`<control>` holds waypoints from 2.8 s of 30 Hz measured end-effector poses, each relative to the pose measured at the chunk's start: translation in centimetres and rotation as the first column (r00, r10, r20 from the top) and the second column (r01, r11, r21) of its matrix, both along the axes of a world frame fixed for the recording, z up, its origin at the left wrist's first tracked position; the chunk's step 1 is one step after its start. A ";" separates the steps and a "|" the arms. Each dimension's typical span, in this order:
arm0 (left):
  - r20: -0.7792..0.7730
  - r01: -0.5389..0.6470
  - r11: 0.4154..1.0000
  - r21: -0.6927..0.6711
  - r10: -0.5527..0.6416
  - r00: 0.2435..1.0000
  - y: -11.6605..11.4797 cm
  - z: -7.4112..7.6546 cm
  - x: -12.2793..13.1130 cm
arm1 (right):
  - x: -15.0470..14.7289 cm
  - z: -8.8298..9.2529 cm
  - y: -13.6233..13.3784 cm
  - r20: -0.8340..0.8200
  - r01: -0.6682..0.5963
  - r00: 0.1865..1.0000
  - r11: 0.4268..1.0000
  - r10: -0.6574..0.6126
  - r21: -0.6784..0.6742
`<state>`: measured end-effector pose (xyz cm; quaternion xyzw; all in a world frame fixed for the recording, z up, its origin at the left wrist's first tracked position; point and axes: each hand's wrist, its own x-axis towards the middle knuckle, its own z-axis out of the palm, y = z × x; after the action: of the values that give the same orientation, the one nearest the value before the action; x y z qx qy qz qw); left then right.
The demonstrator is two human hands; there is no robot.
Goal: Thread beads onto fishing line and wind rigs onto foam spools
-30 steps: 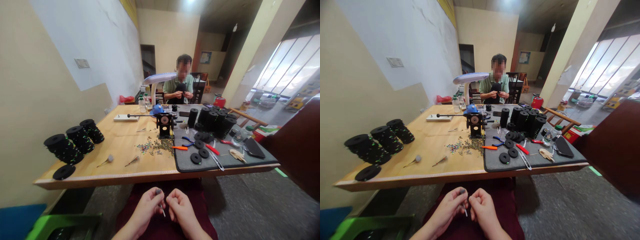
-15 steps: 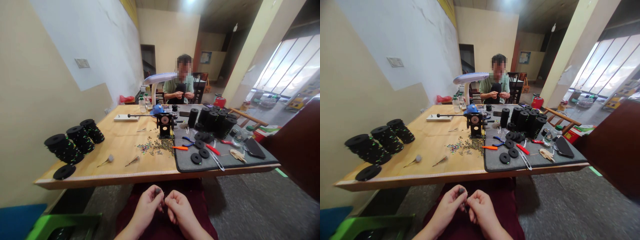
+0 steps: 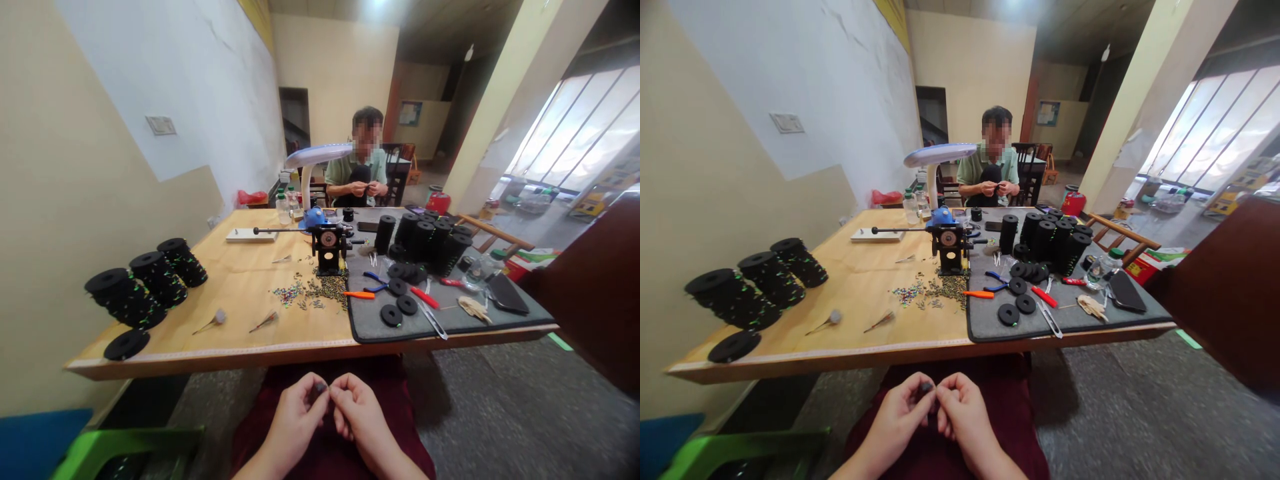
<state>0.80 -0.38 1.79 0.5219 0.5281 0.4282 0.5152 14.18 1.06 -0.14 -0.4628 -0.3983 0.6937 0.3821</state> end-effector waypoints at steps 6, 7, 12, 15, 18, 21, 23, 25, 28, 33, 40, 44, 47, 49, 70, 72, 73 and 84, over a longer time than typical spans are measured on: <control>0.047 0.029 0.999 -0.032 -0.028 0.998 0.1 -0.1 0.2 | 0.1 0.1 0.0 -0.014 0.058 0.998 0.998 -0.058 0.020; 0.062 0.027 0.999 -0.047 -0.024 0.998 0.1 -0.2 0.2 | 0.2 0.1 0.0 -0.029 0.066 0.997 0.998 -0.065 0.012; 0.076 0.017 0.997 -0.080 -0.011 0.997 0.1 0.2 0.3 | 0.5 -0.2 0.1 -0.093 0.107 0.990 0.994 -0.107 -0.006; 0.037 0.012 0.997 -0.074 -0.009 0.999 0.1 0.6 0.3 | 0.5 -0.2 0.1 -0.096 0.103 0.990 0.995 -0.101 0.012; -0.052 -0.019 1.000 0.000 0.019 0.998 0.2 0.8 0.3 | 0.3 0.0 0.1 -0.084 0.097 0.992 0.995 -0.095 0.028; -0.115 -0.041 0.998 0.055 0.047 0.992 0.3 0.9 0.3 | 0.2 0.2 0.1 -0.067 0.075 0.995 0.997 -0.073 0.035; -0.116 -0.041 0.998 0.044 0.046 0.992 0.3 1.0 0.3 | 0.2 0.4 0.1 -0.051 0.045 0.998 0.998 -0.043 0.036; -0.112 -0.034 0.999 0.029 0.037 0.993 0.3 1.1 0.2 | 0.3 0.6 0.1 -0.053 0.013 0.999 0.999 -0.012 0.031; -0.081 -0.027 1.000 -0.004 0.027 0.996 0.3 1.4 -0.1 | 0.6 0.8 0.1 -0.080 -0.047 0.996 0.998 0.049 0.031; 0.107 -0.015 0.995 -0.102 0.026 0.994 0.5 1.6 -0.3 | 0.6 1.0 0.0 -0.044 -0.109 0.993 0.992 0.111 0.059; 0.114 -0.133 0.989 -0.070 0.140 0.984 0.9 0.7 -0.4 | 0.5 0.5 -0.2 0.120 -0.098 0.990 0.982 0.080 0.160; 0.149 -0.244 0.968 -0.059 0.251 0.957 1.4 0.3 -1.4 | 0.8 0.2 -0.2 0.082 -0.027 0.996 0.991 0.016 0.131; 0.153 -0.230 0.967 -0.105 0.245 0.957 1.4 0.2 -2.1 | 1.0 0.3 -0.2 0.026 0.040 0.999 0.995 -0.042 0.093; 0.096 -0.147 0.977 -0.153 0.162 0.982 1.2 0.2 -2.2 | 1.0 0.4 -0.2 0.003 0.064 0.998 0.996 -0.064 0.065; 0.101 -0.057 0.989 -0.138 0.071 0.992 1.6 0.7 -1.8 | 2.2 0.1 0.3 0.202 -0.050 0.979 0.965 -0.003 0.256; 0.012 -0.052 0.995 -0.082 0.053 0.999 1.6 0.6 -1.8 | 2.6 0.7 0.7 0.202 0.005 0.977 0.952 -0.070 0.307; -0.025 -0.052 0.997 -0.059 0.050 0.998 1.6 0.7 -1.7 | 2.7 1.1 0.9 0.180 0.024 0.980 0.946 -0.087 0.324; -0.238 0.011 0.995 0.100 0.014 0.971 1.3 2.1 -1.5 | -0.3 1.0 1.0 0.064 -0.174 0.984 0.956 0.164 0.235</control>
<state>-0.71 0.88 3.84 0.5945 0.5643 0.3888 0.4207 13.93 2.03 0.84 -0.3927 -0.5253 0.6604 0.3657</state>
